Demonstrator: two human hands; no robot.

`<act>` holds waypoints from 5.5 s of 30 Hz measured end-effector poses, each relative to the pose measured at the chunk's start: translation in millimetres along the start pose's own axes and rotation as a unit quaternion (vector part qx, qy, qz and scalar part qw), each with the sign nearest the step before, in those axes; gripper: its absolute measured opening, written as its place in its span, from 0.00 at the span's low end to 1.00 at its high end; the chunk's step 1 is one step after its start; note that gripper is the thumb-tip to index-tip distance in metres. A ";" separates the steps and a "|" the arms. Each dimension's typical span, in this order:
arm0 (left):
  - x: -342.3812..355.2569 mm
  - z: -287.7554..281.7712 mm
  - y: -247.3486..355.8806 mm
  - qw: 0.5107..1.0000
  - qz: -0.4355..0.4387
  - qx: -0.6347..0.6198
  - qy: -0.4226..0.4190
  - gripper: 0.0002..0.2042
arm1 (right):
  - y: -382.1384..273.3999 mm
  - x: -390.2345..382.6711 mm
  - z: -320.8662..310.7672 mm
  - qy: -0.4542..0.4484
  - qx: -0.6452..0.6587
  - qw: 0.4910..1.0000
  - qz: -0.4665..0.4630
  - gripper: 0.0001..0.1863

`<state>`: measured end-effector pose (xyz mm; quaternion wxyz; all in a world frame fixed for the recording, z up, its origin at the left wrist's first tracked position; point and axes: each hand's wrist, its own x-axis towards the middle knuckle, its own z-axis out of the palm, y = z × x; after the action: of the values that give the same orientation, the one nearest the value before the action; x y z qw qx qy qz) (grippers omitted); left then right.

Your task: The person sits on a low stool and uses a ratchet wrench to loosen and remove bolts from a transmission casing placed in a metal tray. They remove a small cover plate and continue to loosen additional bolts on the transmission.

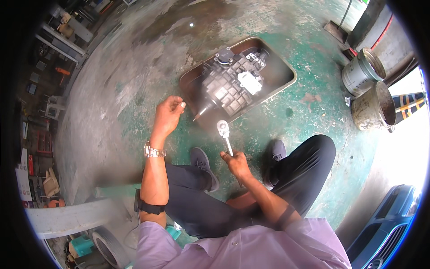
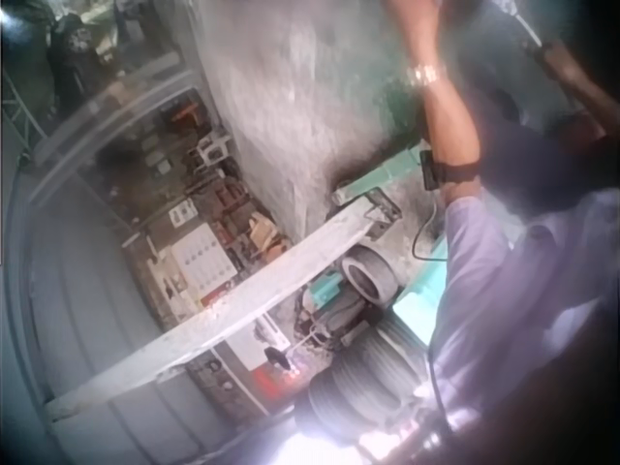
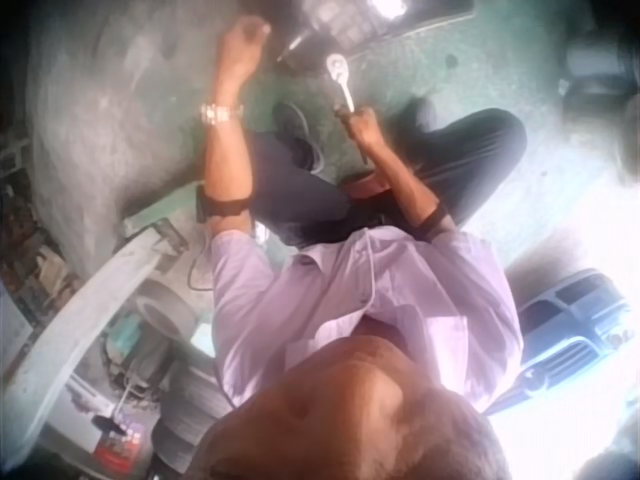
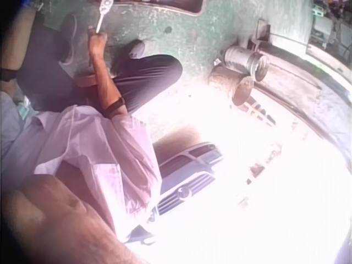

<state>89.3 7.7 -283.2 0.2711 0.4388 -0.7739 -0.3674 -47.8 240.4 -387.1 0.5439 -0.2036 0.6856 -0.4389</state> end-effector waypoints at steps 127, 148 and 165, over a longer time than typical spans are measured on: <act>-13.3 10.8 16.8 0.977 -0.149 0.013 -0.154 0.19 | -8.3 -3.8 -11.9 0.029 -0.084 0.984 -0.153 0.18; -5.9 -15.2 16.8 0.989 -0.108 -0.036 -0.091 0.15 | 26.9 27.2 -10.1 0.039 -0.005 0.999 0.018 0.22; -7.5 -13.8 21.1 0.994 -0.085 -0.062 0.016 0.17 | 41.7 33.1 -14.8 0.037 -0.017 0.998 0.044 0.18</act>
<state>92.9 17.0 -258.9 0.2779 0.4910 -0.7052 -0.4294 -64.1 243.2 -439.9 0.5336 -0.1665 0.7206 -0.4102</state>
